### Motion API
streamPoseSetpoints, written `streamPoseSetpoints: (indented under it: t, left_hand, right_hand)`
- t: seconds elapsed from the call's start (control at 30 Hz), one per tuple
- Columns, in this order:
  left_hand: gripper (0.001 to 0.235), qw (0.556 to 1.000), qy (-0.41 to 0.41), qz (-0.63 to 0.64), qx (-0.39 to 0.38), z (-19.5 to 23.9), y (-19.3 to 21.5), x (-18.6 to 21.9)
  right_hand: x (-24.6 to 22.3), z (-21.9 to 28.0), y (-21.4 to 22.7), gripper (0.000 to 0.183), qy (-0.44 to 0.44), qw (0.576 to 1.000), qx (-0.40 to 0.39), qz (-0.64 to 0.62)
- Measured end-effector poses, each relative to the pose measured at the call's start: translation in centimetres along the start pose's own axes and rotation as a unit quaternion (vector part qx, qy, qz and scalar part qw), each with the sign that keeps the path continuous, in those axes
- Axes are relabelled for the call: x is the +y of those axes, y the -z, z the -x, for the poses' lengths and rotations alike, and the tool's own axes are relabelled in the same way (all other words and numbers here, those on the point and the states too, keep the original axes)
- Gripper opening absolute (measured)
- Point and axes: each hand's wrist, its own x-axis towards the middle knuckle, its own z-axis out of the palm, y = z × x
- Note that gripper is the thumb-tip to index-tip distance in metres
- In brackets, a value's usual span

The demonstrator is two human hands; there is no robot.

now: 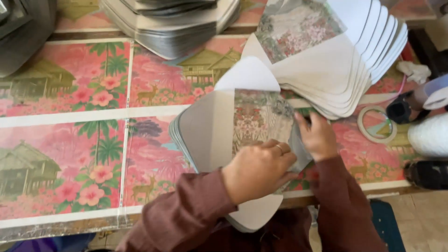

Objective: Folding the flaps of decorative paper envelopes, applying circular stickers to seal them, and stacking them neatly.

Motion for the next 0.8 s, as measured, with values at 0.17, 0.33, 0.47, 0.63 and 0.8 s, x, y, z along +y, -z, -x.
streamPoseSetpoints:
  t: [0.17, 0.33, 0.47, 0.63, 0.8]
  left_hand:
    - [0.048, 0.997, 0.019, -0.024, -0.071, 1.1, -6.9, -3.0]
    - [0.056, 0.997, 0.004, -0.041, -0.065, 3.3, -9.0, -4.5]
    - [0.048, 0.997, 0.015, -0.048, -0.062, 4.4, -6.9, -5.3]
    - [0.049, 0.979, 0.119, -0.095, -0.135, 3.7, -6.0, -4.9]
    - [0.049, 0.979, 0.144, -0.095, -0.110, 4.0, -6.5, -5.0]
  right_hand:
    - [2.8, 4.7, -1.8, 0.052, 0.085, 0.976, 0.199, 0.017]
    - [1.9, 5.8, -3.1, 0.043, 0.088, 0.970, 0.216, 0.065]
    - [1.6, 6.3, -3.6, 0.032, 0.096, 0.960, 0.254, 0.074]
    - [1.5, 6.2, -3.6, 0.031, 0.116, 0.949, 0.289, 0.052]
    - [3.9, 5.4, -1.5, 0.028, 0.146, 0.955, 0.258, -0.004]
